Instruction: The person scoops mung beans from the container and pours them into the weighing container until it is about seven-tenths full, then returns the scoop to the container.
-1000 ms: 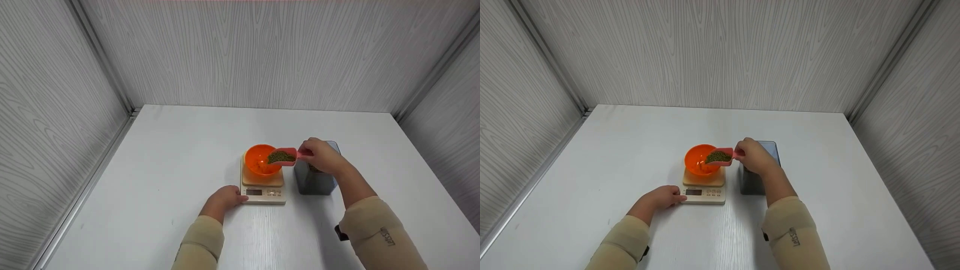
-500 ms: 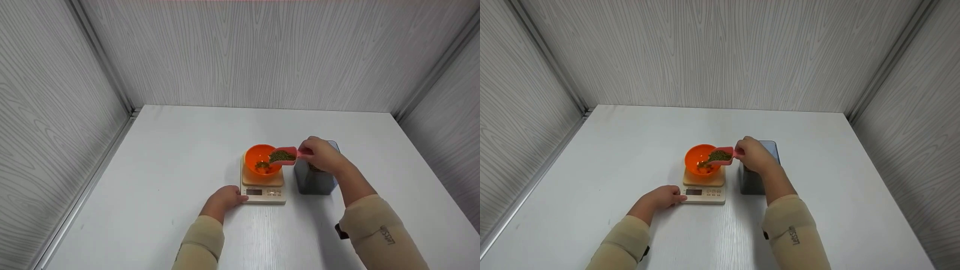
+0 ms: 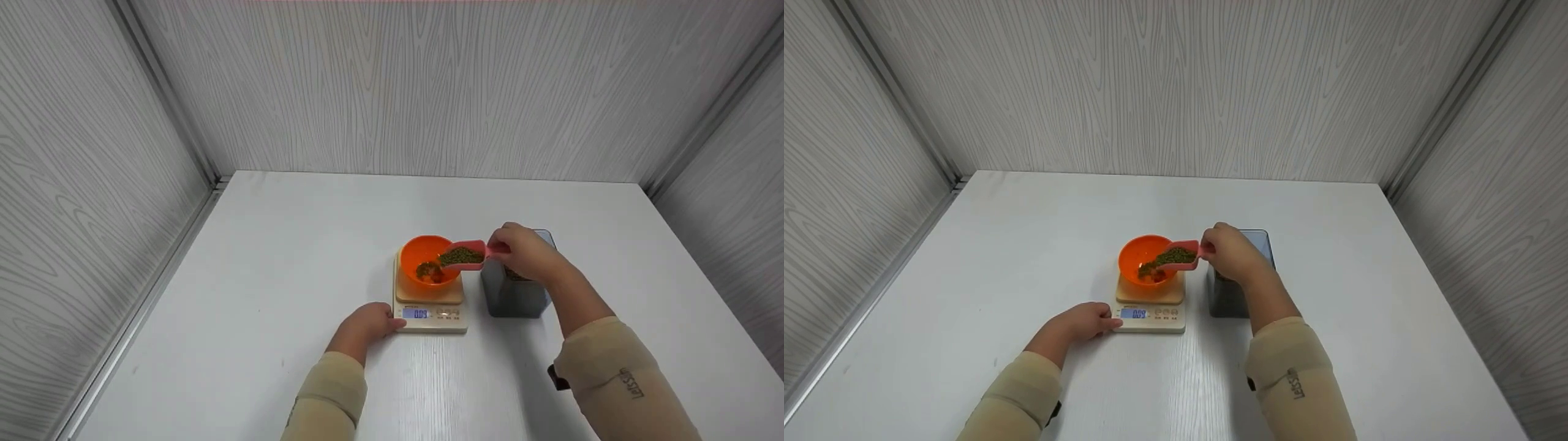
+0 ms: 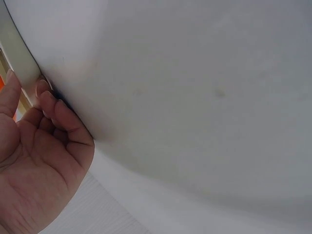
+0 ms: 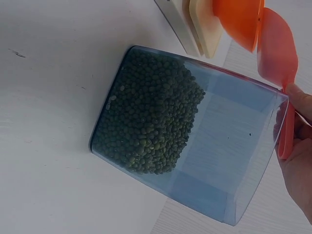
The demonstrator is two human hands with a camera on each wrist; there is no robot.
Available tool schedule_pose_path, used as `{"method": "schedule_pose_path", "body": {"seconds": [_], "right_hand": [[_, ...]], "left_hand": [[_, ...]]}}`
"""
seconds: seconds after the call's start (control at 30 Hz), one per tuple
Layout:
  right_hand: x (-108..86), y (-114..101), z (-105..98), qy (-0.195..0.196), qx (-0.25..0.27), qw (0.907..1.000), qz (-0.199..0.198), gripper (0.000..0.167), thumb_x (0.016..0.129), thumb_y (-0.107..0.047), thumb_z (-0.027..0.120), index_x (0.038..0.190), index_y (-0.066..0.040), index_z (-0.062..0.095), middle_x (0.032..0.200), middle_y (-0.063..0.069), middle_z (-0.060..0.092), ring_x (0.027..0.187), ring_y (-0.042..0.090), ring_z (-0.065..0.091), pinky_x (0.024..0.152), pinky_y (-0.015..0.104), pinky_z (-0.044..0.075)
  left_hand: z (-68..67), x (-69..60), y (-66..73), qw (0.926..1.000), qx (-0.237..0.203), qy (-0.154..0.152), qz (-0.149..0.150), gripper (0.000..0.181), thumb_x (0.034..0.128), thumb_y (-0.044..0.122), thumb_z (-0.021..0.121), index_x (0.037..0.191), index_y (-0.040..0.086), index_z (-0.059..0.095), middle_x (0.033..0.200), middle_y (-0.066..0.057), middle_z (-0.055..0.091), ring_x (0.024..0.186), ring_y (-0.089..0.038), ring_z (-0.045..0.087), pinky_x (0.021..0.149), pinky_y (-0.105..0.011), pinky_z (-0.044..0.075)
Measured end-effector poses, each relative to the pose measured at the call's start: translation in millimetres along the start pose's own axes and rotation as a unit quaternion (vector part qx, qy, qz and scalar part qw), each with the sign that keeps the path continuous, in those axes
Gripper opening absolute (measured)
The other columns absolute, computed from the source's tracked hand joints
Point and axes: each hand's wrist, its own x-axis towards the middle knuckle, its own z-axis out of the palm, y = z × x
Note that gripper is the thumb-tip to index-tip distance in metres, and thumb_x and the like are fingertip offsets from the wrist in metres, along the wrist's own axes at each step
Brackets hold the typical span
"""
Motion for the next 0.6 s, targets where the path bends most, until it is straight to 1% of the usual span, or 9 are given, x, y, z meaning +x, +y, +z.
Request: {"method": "schedule_pose_path", "body": {"seconds": [0.2, 0.37, 0.5, 0.6], "right_hand": [[0.1, -0.8, 0.1, -0.001, 0.001, 1.0, 0.008, 0.015, 0.087, -0.01, 0.061, 0.101, -0.006, 0.062, 0.095, 0.008, 0.054, 0.085, 0.022, 0.052, 0.079, 0.039, 0.046], [0.5, -2.3, -0.3, 0.002, -0.007, 0.9999, 0.008, 0.016, 0.086, -0.011, 0.061, 0.101, -0.005, 0.062, 0.094, 0.008, 0.055, 0.085, 0.022, 0.052, 0.078, 0.04, 0.046], [1.1, -3.9, 0.2, -0.002, -0.007, 0.9999, 0.012, 0.016, 0.087, -0.013, 0.061, 0.101, -0.006, 0.062, 0.094, 0.007, 0.054, 0.085, 0.022, 0.051, 0.078, 0.039, 0.046], [2.1, -4.3, 1.1, -0.005, -0.008, 0.9999, 0.014, 0.016, 0.087, -0.013, 0.062, 0.101, -0.007, 0.062, 0.094, 0.007, 0.054, 0.085, 0.022, 0.051, 0.078, 0.038, 0.046]], "left_hand": [[-0.2, -0.4, -0.3, 1.0, -0.007, 0.0, 0.0, 0.028, 0.0846, 0.039, 0.062, 0.08, 0.012, 0.056, 0.075, -0.003, 0.052, 0.074, -0.02, 0.048, 0.074, -0.037, 0.04], [-0.7, -0.7, 0.0, 0.9997, -0.022, -0.002, -0.008, 0.027, 0.0842, 0.039, 0.062, 0.08, 0.012, 0.057, 0.076, -0.003, 0.053, 0.075, -0.021, 0.049, 0.076, -0.037, 0.041], [-0.9, -0.8, 0.1, 0.9997, -0.022, -0.003, -0.006, 0.027, 0.0842, 0.038, 0.063, 0.081, 0.012, 0.057, 0.076, -0.004, 0.053, 0.076, -0.021, 0.049, 0.076, -0.038, 0.041], [-0.9, -1.0, 0.3, 0.9995, -0.029, -0.005, -0.011, 0.026, 0.0838, 0.037, 0.063, 0.081, 0.012, 0.057, 0.077, -0.004, 0.053, 0.077, -0.021, 0.049, 0.077, -0.038, 0.041]]}}
